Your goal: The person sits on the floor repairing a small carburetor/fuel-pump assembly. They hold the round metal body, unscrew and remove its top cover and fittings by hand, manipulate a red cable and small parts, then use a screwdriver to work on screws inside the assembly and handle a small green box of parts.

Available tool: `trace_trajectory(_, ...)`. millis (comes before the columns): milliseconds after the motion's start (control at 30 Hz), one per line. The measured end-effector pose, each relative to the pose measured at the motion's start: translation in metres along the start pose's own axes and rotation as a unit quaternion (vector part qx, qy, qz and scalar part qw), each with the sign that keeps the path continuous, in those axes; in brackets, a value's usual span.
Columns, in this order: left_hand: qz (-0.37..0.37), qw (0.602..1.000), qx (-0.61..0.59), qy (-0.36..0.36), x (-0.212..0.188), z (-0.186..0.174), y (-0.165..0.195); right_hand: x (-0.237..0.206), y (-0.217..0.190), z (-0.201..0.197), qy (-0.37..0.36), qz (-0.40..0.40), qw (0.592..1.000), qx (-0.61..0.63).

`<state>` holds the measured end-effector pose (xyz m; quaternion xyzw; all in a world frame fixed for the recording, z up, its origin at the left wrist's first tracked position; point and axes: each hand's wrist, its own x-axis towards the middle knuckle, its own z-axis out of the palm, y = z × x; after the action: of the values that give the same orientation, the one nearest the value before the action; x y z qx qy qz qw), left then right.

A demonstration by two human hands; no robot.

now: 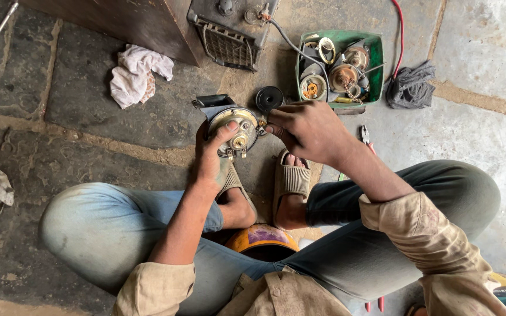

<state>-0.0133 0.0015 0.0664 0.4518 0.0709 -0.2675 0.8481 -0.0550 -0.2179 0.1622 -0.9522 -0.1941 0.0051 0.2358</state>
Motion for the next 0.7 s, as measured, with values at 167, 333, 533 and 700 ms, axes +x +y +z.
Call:
trace_trajectory(167,-0.006,0.999,0.053,-0.003,0.0,-0.005,-0.004,-0.006,0.004,0.013,0.011,0.0,1.0,0.001)
trace_trajectory(333,-0.02,0.998,-0.031,0.051,0.005,-0.012,-0.018,-0.007,0.004,0.062,0.062,0.141,0.982,0.109)
trace_trajectory(533,-0.031,0.991,-0.074,0.11,0.006,-0.016,-0.025,-0.014,-0.003,0.125,0.04,0.342,0.716,0.607)
trace_trajectory(700,-0.016,0.996,-0.053,0.066,0.008,-0.015,-0.01,-0.011,0.01,0.094,0.063,0.216,0.91,0.349)
